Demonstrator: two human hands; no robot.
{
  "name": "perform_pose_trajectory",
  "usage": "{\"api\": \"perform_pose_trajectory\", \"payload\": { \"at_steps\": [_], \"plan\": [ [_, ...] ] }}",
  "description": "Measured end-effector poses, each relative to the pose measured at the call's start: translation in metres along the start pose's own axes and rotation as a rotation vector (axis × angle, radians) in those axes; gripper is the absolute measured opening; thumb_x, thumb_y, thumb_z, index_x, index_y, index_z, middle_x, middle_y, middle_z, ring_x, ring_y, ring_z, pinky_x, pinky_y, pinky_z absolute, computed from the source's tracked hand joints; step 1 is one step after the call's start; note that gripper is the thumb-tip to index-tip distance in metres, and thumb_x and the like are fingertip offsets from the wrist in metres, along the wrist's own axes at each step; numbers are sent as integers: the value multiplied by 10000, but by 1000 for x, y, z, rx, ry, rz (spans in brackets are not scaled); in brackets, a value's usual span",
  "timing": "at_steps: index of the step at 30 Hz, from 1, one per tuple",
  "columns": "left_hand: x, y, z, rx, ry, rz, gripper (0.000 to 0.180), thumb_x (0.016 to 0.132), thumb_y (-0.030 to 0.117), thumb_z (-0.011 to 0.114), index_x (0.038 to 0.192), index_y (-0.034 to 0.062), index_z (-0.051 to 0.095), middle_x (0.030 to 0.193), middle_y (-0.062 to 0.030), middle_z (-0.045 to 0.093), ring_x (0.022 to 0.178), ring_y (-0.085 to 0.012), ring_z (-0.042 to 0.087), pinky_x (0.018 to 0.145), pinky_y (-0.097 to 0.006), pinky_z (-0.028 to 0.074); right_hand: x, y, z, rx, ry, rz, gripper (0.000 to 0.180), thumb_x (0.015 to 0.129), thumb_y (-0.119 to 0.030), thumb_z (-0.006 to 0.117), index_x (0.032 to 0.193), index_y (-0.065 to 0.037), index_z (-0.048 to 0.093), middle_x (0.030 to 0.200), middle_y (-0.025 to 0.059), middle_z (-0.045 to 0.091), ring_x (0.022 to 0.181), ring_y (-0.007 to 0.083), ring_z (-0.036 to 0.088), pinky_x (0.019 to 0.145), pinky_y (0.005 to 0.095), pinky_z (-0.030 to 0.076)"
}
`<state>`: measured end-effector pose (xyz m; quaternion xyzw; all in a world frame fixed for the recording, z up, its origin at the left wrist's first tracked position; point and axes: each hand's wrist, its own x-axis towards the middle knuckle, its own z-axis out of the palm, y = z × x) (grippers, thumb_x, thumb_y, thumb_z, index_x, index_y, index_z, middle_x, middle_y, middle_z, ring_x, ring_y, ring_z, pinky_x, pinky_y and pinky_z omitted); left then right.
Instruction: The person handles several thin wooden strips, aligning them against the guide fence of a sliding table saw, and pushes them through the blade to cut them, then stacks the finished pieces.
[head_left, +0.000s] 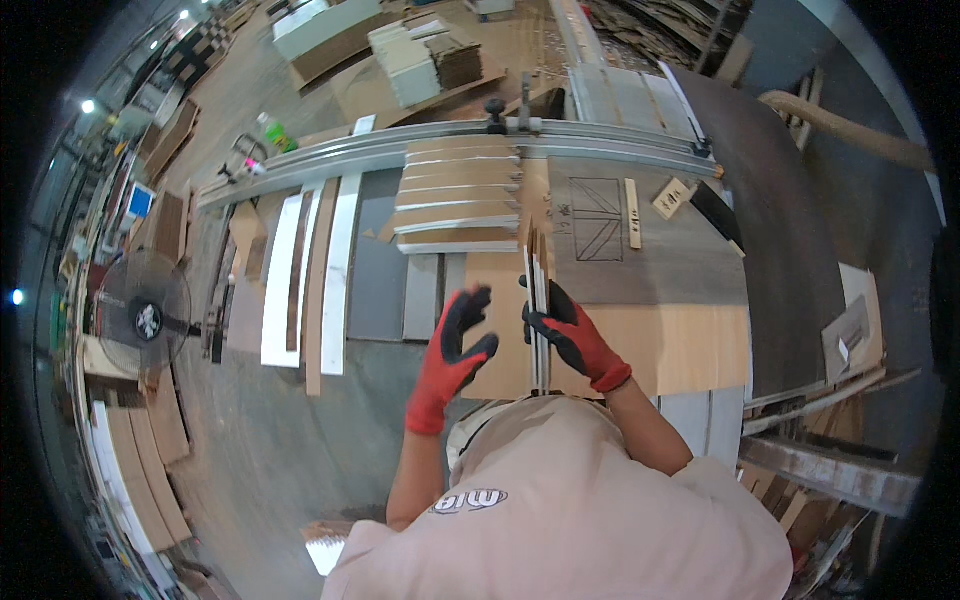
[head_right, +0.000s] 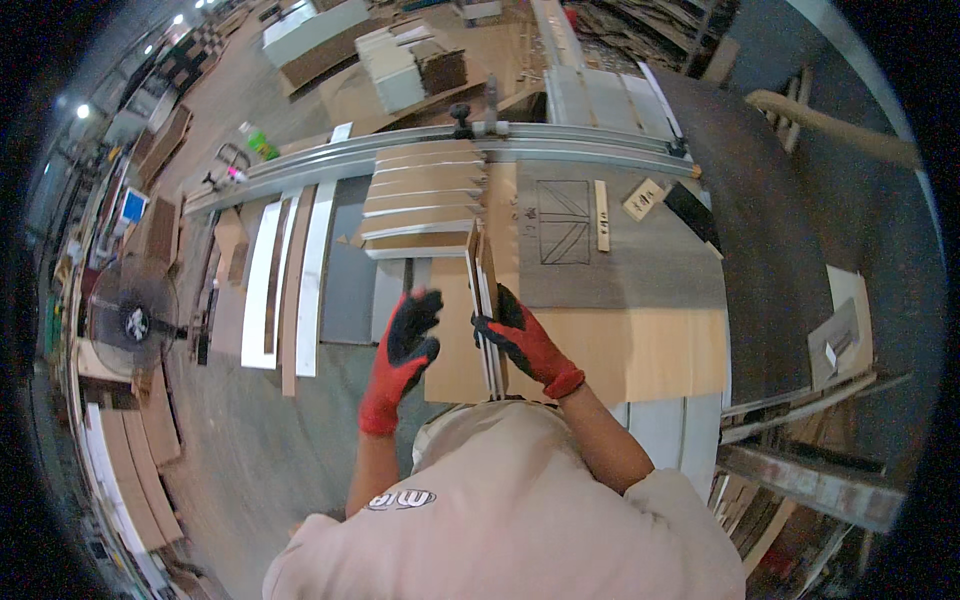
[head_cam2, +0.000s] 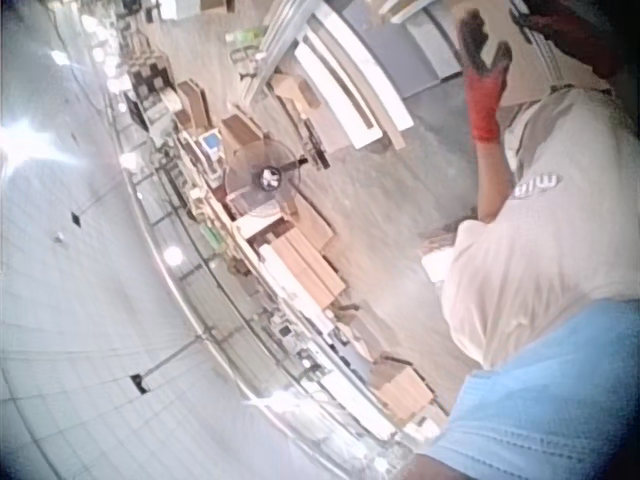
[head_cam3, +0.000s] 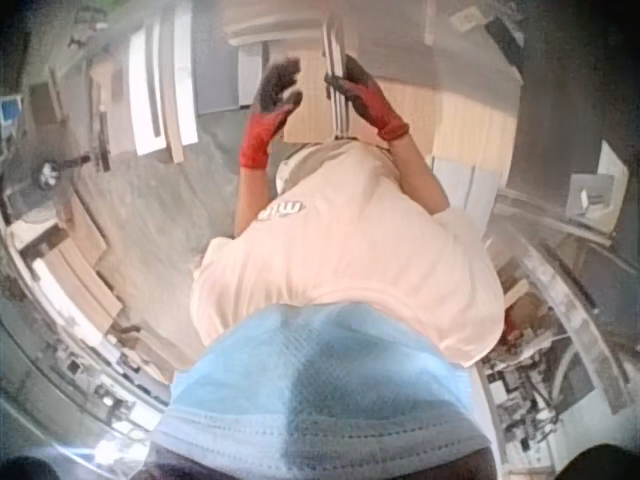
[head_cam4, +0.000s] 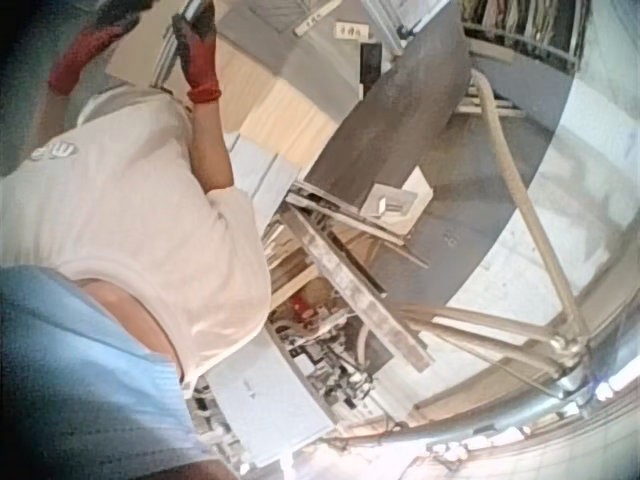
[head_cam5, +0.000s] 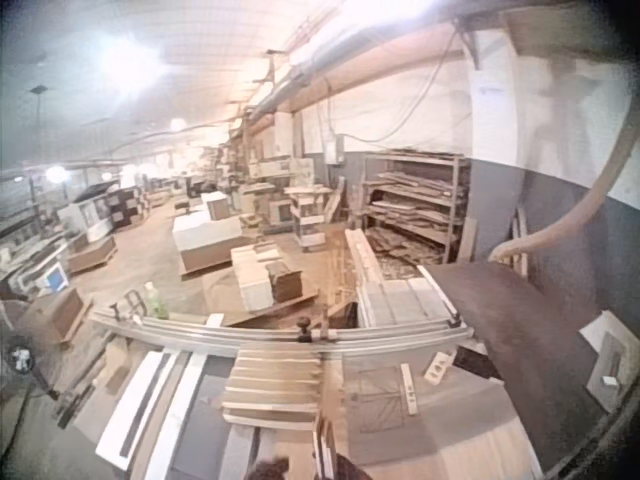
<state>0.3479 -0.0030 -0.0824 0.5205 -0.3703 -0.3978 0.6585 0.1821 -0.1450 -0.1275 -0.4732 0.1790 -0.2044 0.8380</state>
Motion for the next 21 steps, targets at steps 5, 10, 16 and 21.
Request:
{"api": "perform_pose_trajectory", "payload": {
  "at_steps": [5,10,16,21],
  "plan": [
    [39,27,18,48,-225,-31,878,830,155,767,1526,57,241,1302,-125,587,1200,-201,555,1025,-347,424,-16,-22,-5,-172,-196,161,704,910,-64,644,1513,-54,279,1376,57,497,1191,139,521,988,308,464],
    [45,23,48,-55,-263,44,923,790,136,812,1524,67,257,1181,-117,653,970,-165,654,861,-327,522,-27,-38,-15,-238,-250,261,741,893,-114,680,1513,-66,277,1363,52,510,1178,157,552,1000,315,458],
    [45,4,57,187,-272,193,742,743,82,826,1387,56,458,1159,-123,665,953,-173,669,830,-304,536,-39,-32,-32,-176,-303,251,684,883,-131,693,1475,-78,355,1293,57,557,1137,171,581,995,327,463],
    [53,-1,59,314,-233,288,522,766,16,790,1234,17,560,1105,-138,684,985,-195,668,882,-315,527,-38,-10,-30,-34,-167,34,675,849,-113,715,1444,-97,395,1296,77,559,1133,206,598,989,341,470]
  ]
}}
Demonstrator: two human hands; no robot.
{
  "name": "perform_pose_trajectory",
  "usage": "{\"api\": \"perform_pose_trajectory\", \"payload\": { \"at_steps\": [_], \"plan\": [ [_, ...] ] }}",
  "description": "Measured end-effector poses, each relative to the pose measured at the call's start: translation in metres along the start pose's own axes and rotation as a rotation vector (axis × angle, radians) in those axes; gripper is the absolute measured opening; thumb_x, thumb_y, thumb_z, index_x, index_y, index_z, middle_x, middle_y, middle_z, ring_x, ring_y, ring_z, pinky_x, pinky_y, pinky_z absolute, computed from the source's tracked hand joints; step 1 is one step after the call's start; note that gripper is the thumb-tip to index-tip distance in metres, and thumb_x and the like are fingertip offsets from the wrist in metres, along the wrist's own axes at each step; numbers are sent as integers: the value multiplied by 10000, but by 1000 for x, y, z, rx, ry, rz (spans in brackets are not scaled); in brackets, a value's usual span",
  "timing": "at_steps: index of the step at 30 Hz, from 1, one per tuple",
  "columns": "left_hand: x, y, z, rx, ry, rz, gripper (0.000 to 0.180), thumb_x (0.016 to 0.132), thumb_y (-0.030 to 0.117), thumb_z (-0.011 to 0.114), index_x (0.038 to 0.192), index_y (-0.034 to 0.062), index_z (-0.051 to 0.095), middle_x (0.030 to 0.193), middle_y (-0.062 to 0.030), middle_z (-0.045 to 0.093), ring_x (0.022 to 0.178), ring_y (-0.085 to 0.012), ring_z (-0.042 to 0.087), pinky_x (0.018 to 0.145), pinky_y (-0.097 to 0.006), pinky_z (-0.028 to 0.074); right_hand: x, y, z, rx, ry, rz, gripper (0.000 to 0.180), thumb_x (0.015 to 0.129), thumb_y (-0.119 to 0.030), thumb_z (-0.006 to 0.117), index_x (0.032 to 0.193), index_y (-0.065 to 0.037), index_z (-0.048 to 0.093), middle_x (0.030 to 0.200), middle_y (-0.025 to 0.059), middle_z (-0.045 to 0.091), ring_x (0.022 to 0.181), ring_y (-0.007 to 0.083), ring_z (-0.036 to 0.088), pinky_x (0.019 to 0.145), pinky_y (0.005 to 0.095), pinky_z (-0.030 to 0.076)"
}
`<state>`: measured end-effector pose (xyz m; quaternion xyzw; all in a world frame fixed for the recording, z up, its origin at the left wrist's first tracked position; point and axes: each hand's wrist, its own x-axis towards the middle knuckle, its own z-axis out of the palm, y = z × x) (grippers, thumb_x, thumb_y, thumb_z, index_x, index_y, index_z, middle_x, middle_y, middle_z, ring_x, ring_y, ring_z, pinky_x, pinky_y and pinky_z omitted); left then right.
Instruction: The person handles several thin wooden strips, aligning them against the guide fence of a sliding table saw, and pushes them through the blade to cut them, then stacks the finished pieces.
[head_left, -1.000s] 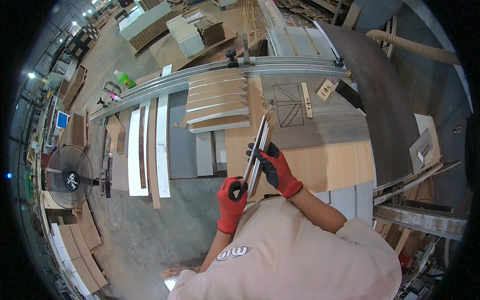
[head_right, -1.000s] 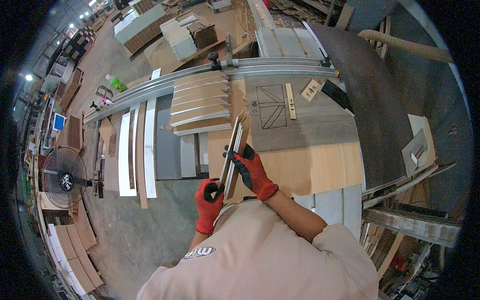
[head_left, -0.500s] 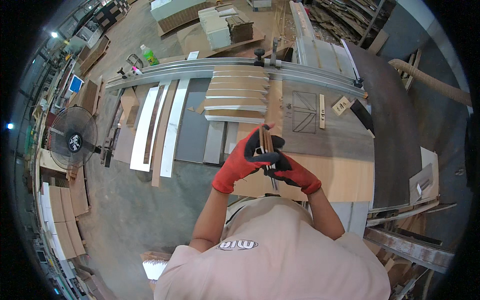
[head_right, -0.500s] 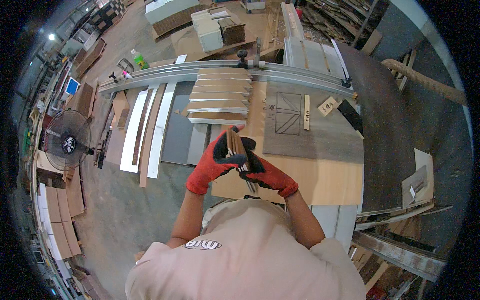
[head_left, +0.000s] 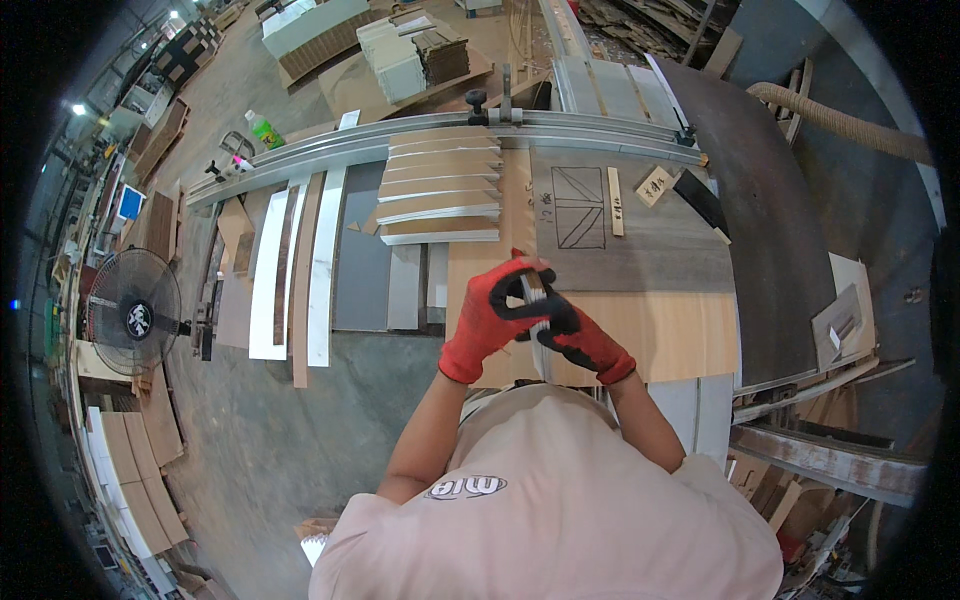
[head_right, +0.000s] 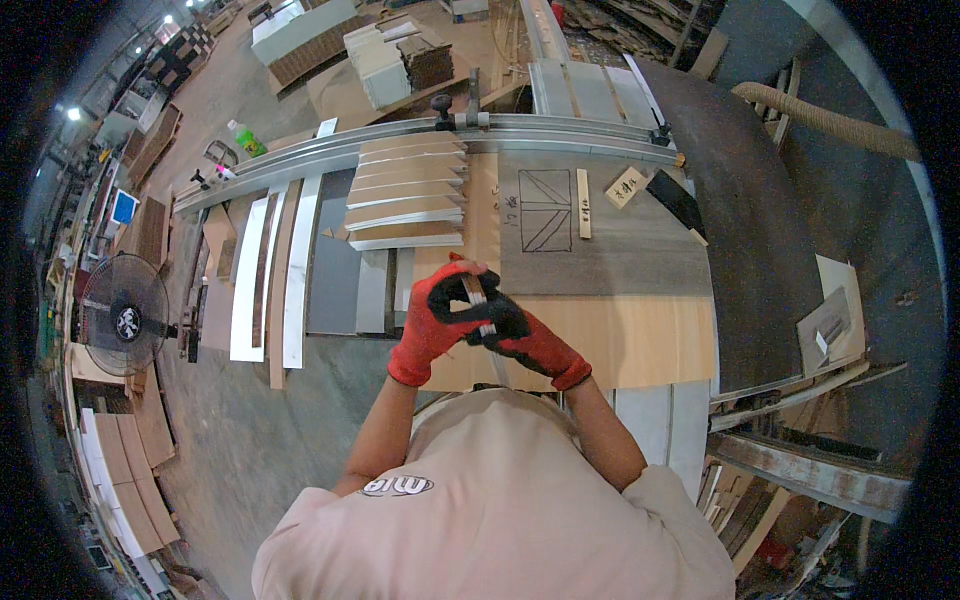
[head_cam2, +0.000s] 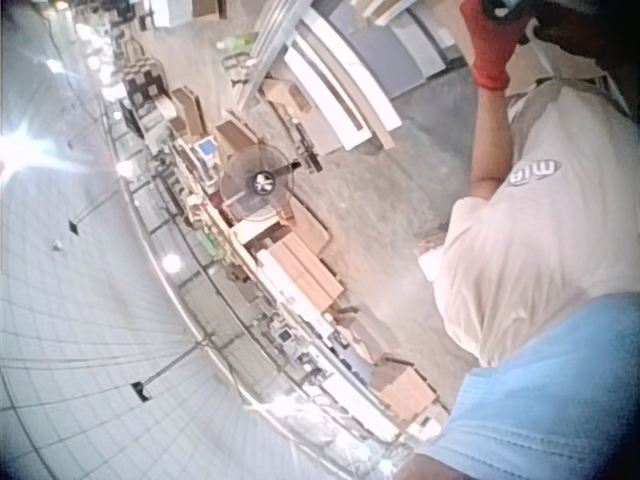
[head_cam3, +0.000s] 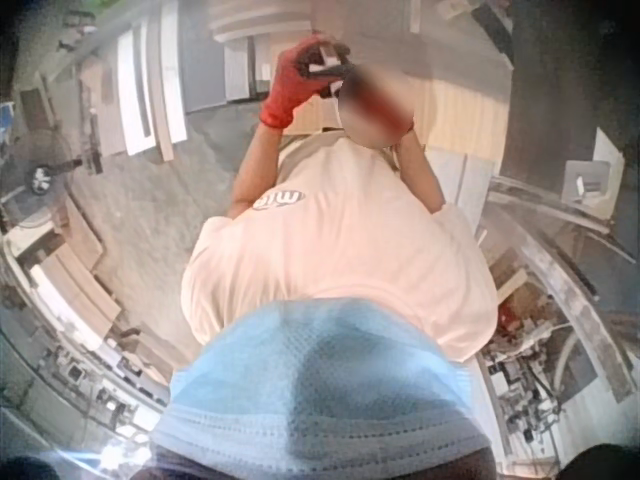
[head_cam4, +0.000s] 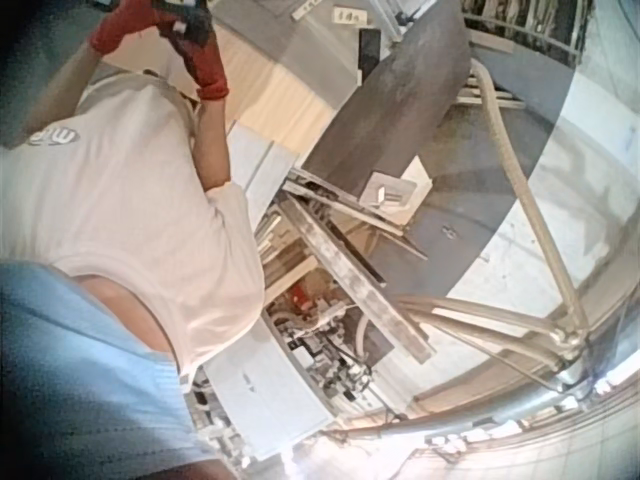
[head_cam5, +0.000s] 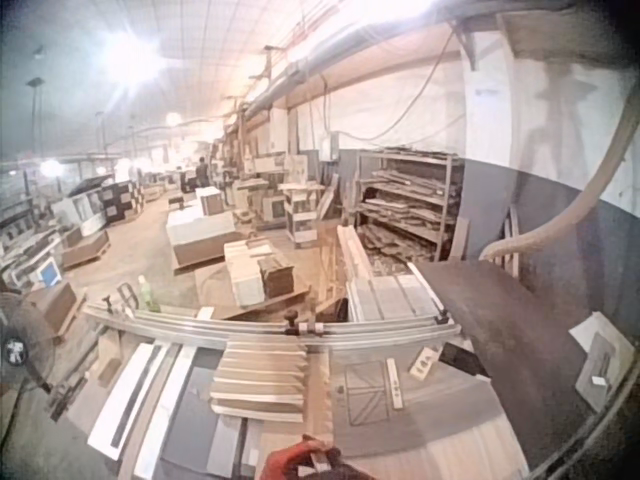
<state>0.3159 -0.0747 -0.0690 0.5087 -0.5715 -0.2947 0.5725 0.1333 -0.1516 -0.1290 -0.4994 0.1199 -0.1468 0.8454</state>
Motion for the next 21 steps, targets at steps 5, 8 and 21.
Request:
{"api": "perform_pose_trajectory", "payload": {
  "at_steps": [5,8,21],
  "plan": [
    [7,-3,-5,-446,516,-163,476,806,-70,720,1240,12,543,1078,-121,683,978,-183,660,828,-299,542,-20,3,-6,78,126,30,645,811,-4,692,1386,-95,413,1285,132,549,1116,279,626,900,370,528],
    [3,-6,-7,-435,488,-202,530,839,4,722,1323,52,511,1116,-71,664,757,-65,595,614,-203,475,-35,1,-6,49,161,68,438,823,-10,689,1218,-42,503,1162,157,621,972,264,674,758,354,554],
    [-14,-12,-4,-311,577,-58,569,811,-10,755,1319,54,507,1174,-74,615,814,-66,580,631,-214,499,-43,-14,15,-126,224,126,481,841,-6,659,1308,-14,545,1149,102,659,1003,224,675,834,316,538]
  ]
}}
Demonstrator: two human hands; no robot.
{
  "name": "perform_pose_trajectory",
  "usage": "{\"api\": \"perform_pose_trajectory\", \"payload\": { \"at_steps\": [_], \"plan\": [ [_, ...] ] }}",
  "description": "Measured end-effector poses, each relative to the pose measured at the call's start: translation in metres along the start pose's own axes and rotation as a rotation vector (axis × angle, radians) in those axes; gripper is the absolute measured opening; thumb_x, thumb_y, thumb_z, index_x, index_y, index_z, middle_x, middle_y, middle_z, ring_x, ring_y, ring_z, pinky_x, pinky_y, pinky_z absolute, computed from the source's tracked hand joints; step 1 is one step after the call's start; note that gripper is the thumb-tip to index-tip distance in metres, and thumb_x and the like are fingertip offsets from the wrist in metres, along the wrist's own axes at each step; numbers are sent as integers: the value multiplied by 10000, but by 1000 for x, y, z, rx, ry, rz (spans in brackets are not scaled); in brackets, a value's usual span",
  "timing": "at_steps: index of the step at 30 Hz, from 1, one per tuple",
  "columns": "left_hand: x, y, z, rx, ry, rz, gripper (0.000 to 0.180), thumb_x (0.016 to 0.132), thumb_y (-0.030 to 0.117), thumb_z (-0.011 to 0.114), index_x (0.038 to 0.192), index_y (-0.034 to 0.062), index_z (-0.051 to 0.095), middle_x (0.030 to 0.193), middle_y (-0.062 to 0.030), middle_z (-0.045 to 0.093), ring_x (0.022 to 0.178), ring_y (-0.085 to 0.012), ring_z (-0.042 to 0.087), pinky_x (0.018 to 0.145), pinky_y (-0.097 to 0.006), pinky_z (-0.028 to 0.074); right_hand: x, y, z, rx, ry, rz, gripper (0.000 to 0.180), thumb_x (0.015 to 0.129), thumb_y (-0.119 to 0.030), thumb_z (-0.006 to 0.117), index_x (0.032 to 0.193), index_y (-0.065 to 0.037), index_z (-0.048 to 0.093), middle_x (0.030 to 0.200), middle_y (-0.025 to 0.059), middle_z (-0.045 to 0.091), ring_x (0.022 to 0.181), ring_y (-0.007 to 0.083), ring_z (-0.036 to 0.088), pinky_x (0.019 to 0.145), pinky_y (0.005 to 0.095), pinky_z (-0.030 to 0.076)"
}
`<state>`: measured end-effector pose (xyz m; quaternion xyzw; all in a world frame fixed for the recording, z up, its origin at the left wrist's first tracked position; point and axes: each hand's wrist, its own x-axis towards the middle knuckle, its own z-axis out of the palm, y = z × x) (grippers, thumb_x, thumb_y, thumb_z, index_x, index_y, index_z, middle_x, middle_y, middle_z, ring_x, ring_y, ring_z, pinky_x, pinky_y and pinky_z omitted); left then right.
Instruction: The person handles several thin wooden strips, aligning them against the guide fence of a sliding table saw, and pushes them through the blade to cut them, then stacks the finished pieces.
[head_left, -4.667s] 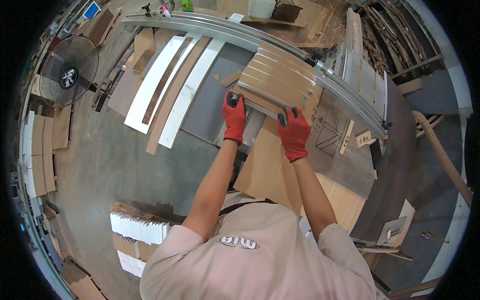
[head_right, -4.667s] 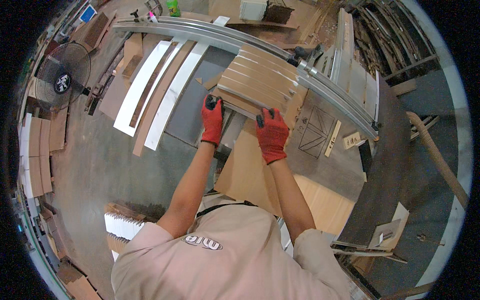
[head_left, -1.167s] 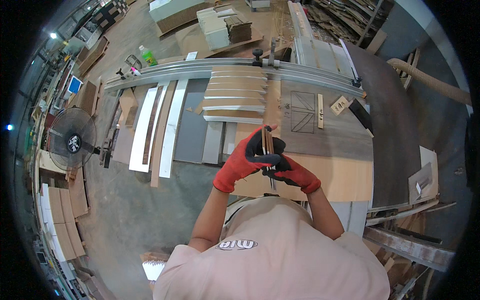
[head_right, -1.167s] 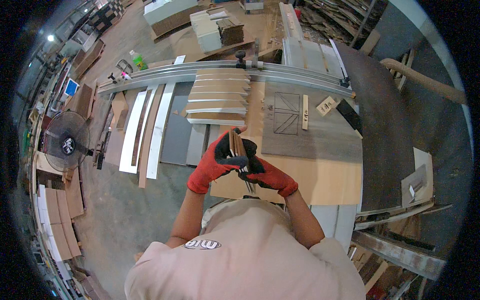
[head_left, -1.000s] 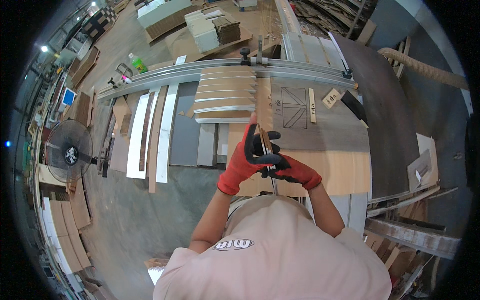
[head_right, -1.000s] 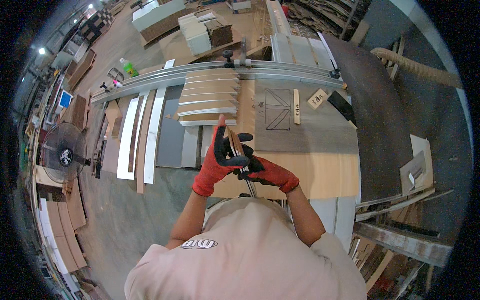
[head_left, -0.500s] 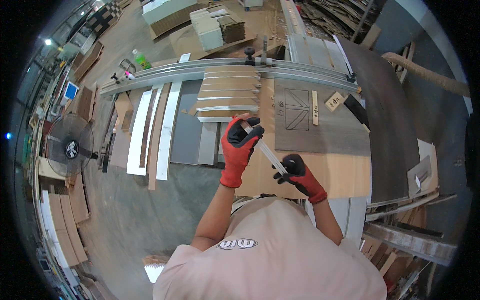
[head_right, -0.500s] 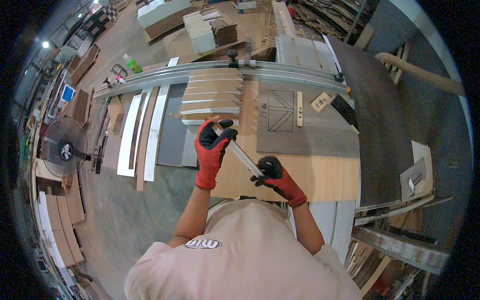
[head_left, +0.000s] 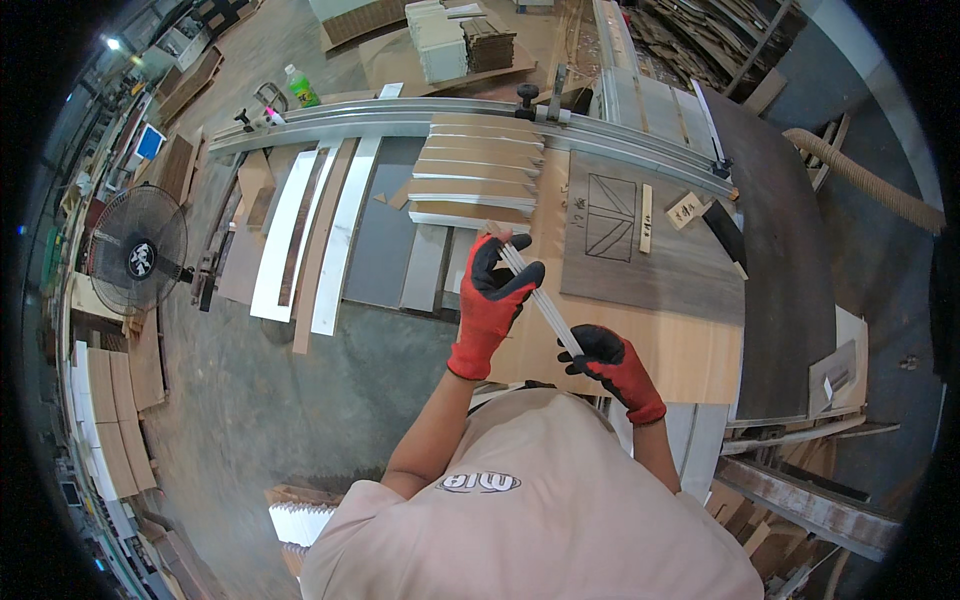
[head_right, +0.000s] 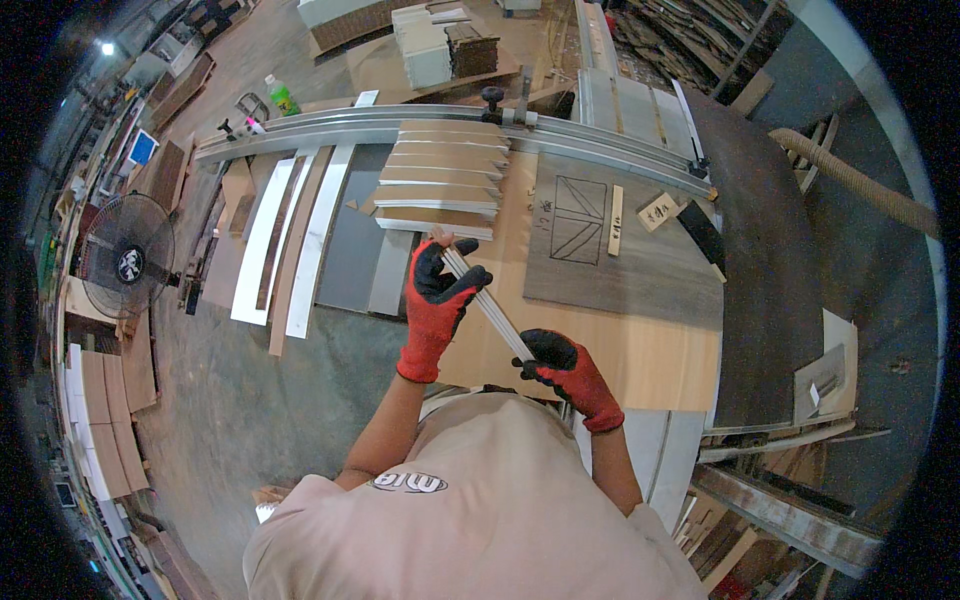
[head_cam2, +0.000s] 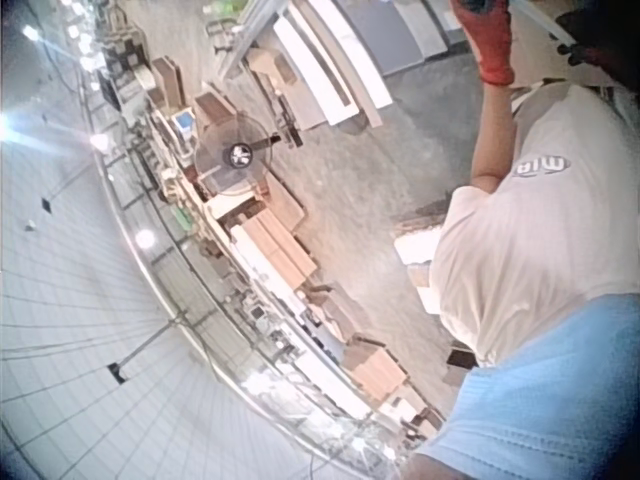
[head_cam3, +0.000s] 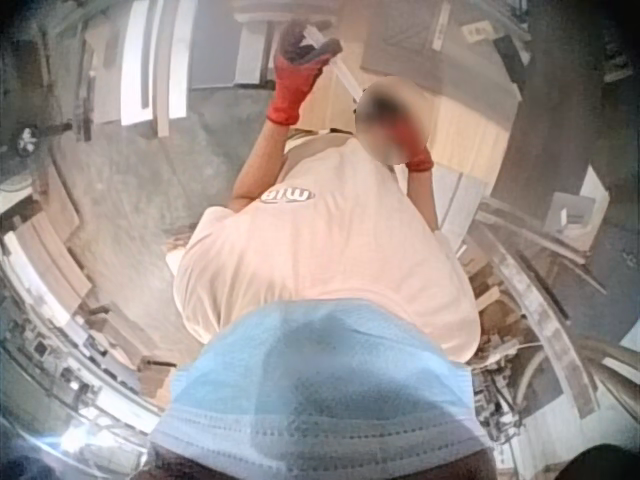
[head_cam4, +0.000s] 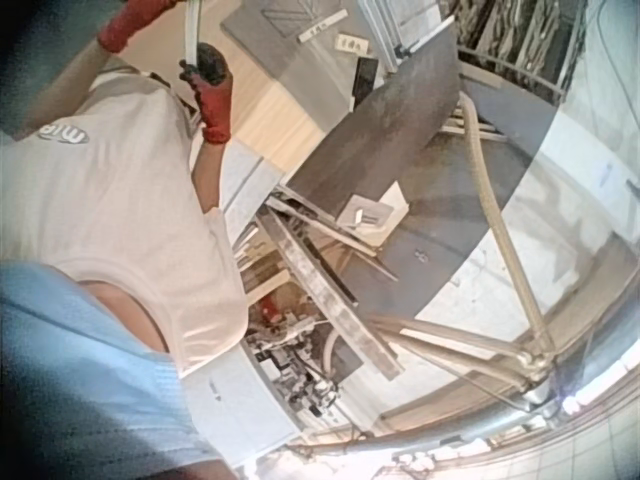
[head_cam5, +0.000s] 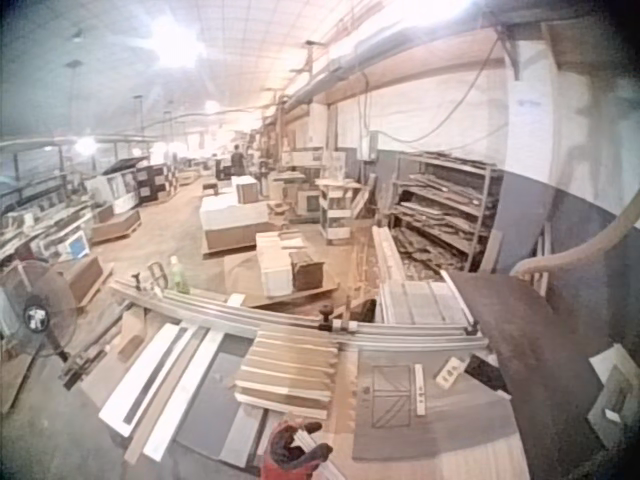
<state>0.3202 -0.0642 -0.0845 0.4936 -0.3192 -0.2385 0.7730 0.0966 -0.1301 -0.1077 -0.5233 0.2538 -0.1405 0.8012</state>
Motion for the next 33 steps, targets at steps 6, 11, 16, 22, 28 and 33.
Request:
{"api": "perform_pose_trajectory", "payload": {
  "at_steps": [6,11,16,22,28,33],
  "plan": [
    [-5,-6,-7,-9,16,-90,546,813,2,759,1304,26,522,1154,-66,637,775,-59,580,623,-202,486,-2,13,-2,-14,9,6,467,855,-31,635,1314,-8,559,1149,99,672,996,195,675,813,277,521],
    [-5,0,-5,-74,-14,-148,586,819,-13,743,1352,39,504,1160,-63,642,787,-65,593,645,-203,492,-6,15,5,-8,40,19,450,838,-20,647,1283,13,582,1137,107,673,967,201,676,829,297,526],
    [-5,9,1,-125,-29,-155,569,832,-15,725,1353,39,501,1165,-70,644,810,-88,614,687,-226,516,-8,7,9,-25,59,59,405,818,-7,680,1213,52,614,1108,122,675,949,210,676,836,335,555],
    [-5,19,0,-12,-66,-169,487,848,-56,676,1302,32,524,1173,-105,647,832,-142,664,682,-240,529,-9,2,10,-151,116,98,361,774,56,697,1130,62,640,1086,127,684,947,188,677,816,327,565],
    [-6,16,7,-27,-50,-145,429,839,-23,715,1238,34,570,1126,-62,671,772,-89,618,619,-218,485,-9,-3,17,-107,110,-92,421,731,39,760,1135,-11,652,1022,30,685,903,94,612,772,255,506],
    [0,-8,45,-228,-173,-212,562,818,12,741,1322,67,498,1158,-114,648,791,-128,633,669,-246,509,-16,-11,-8,-255,289,-143,280,743,-80,823,954,-46,642,839,-12,624,768,78,575,704,256,498]
  ]
}}
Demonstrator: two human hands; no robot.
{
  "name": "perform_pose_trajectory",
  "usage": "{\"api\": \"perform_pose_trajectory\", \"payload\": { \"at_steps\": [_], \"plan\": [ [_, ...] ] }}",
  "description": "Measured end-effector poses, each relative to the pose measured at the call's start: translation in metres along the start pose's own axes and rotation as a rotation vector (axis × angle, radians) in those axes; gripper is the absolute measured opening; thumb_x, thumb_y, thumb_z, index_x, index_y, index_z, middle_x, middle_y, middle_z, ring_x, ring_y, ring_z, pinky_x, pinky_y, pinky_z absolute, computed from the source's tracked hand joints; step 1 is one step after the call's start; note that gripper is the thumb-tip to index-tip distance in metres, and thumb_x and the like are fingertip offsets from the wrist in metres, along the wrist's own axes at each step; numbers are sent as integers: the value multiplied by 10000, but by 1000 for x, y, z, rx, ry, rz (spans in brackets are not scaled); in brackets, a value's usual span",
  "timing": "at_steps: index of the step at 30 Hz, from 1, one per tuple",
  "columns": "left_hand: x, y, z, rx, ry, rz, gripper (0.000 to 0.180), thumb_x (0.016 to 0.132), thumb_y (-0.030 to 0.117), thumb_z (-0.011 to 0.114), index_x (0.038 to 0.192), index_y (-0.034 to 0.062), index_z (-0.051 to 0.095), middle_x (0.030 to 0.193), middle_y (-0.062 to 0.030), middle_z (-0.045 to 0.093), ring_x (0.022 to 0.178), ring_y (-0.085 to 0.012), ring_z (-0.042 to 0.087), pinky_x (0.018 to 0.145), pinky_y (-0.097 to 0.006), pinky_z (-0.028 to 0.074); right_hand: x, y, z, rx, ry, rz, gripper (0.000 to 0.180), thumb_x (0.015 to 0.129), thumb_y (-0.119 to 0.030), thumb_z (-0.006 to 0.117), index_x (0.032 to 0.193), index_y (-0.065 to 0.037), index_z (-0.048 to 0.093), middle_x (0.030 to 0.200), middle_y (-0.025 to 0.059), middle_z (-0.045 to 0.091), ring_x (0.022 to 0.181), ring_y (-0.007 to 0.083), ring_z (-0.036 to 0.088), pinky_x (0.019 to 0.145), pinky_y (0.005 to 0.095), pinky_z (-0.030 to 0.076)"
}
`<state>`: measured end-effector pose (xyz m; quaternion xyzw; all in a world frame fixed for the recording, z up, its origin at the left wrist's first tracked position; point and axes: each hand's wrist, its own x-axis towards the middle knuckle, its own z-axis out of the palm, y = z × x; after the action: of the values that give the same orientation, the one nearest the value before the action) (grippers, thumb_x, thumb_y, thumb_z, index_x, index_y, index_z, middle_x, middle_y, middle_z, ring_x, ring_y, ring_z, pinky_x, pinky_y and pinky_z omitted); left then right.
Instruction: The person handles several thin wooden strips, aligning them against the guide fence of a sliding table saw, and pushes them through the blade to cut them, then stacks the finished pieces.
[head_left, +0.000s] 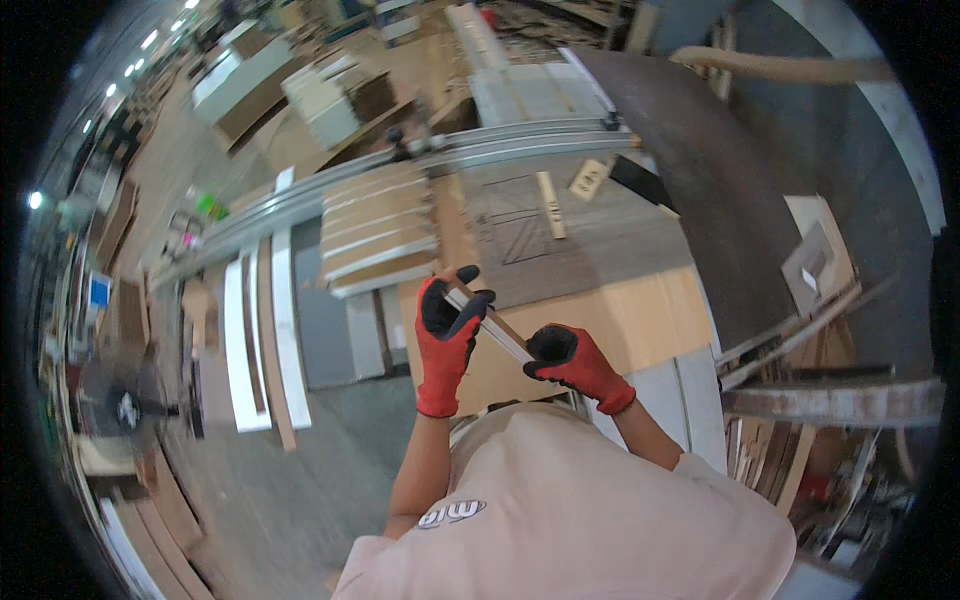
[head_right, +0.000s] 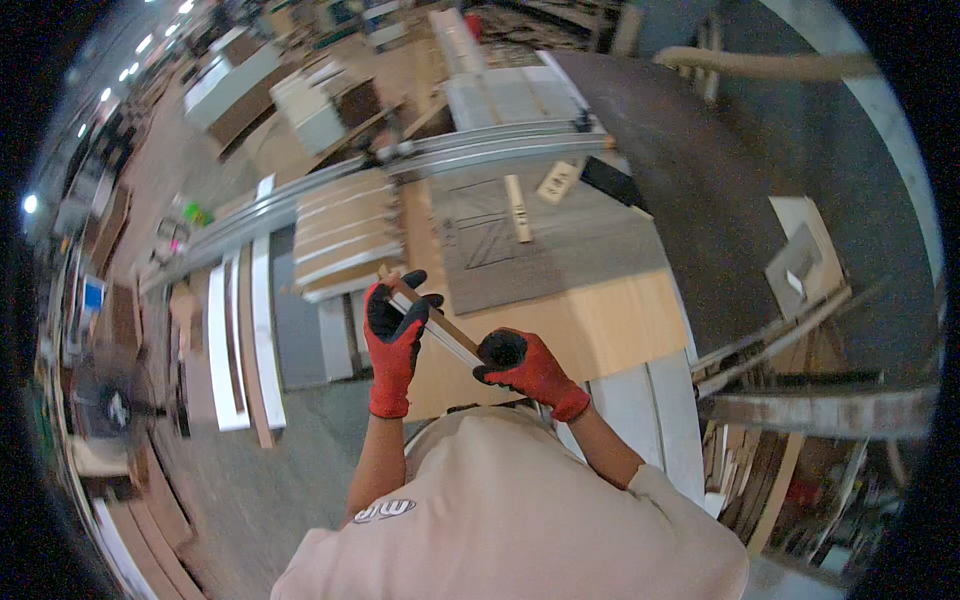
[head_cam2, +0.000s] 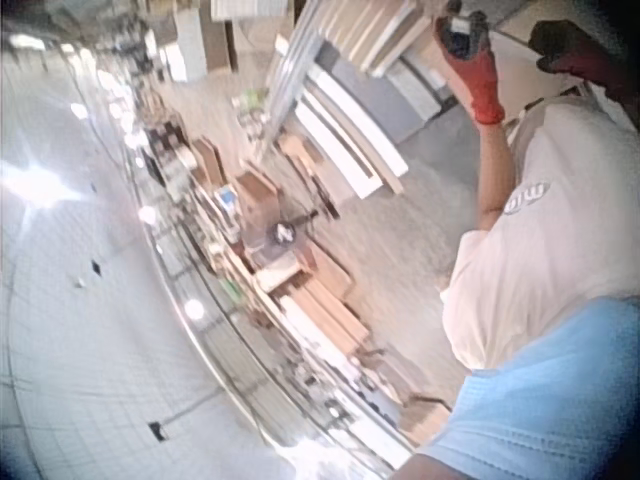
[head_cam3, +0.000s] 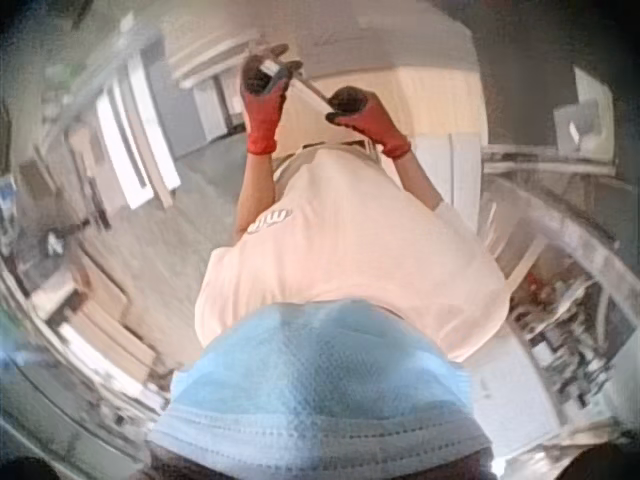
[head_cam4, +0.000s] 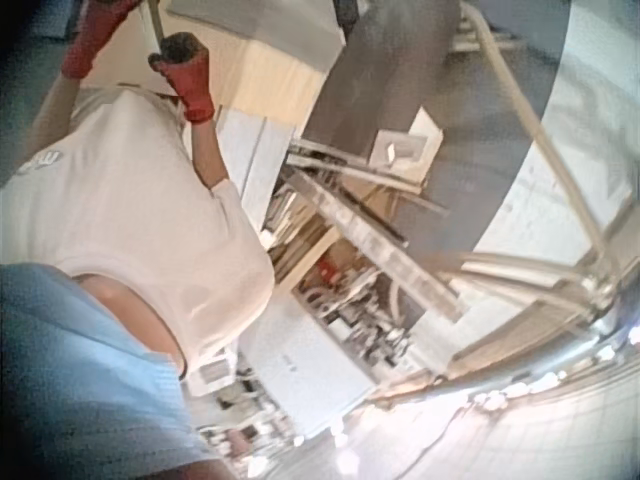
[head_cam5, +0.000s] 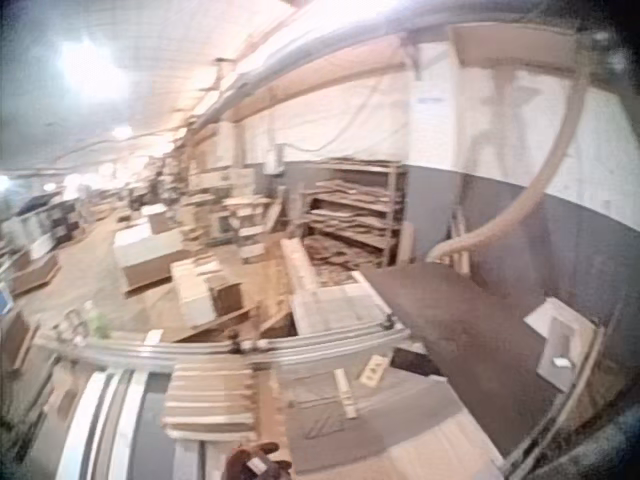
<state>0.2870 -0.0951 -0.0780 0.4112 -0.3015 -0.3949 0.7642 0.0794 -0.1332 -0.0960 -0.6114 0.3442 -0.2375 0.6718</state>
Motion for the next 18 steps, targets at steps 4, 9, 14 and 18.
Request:
{"api": "perform_pose_trajectory", "payload": {
  "at_steps": [4,9,14,18],
  "plan": [
    [13,-45,36,534,-86,300,703,792,67,771,1408,120,437,1335,-167,513,1077,-227,570,813,-326,501,1,13,-65,-163,228,-39,319,727,-119,833,982,-39,658,797,-2,652,652,61,588,599,251,501],
    [41,-116,74,1077,-399,441,671,758,193,780,1366,163,499,1413,-226,424,1260,-393,457,1028,-471,396,17,53,-177,-528,598,-21,374,710,-134,801,1045,-40,665,880,97,702,777,182,671,699,331,539],
    [93,-203,133,1218,-904,537,516,801,194,706,1294,133,567,1370,-166,501,1174,-347,524,941,-452,447,50,92,-281,-1016,749,7,490,701,-196,786,1148,-83,619,1147,134,645,1079,324,593,910,426,479],
    [148,-272,188,1360,-1003,760,438,821,148,611,1259,139,587,1332,-141,525,1099,-310,550,890,-456,455,80,101,-336,-1204,692,-53,520,710,-198,776,1185,-95,591,1232,134,600,1156,351,544,1010,451,420]
  ]
}}
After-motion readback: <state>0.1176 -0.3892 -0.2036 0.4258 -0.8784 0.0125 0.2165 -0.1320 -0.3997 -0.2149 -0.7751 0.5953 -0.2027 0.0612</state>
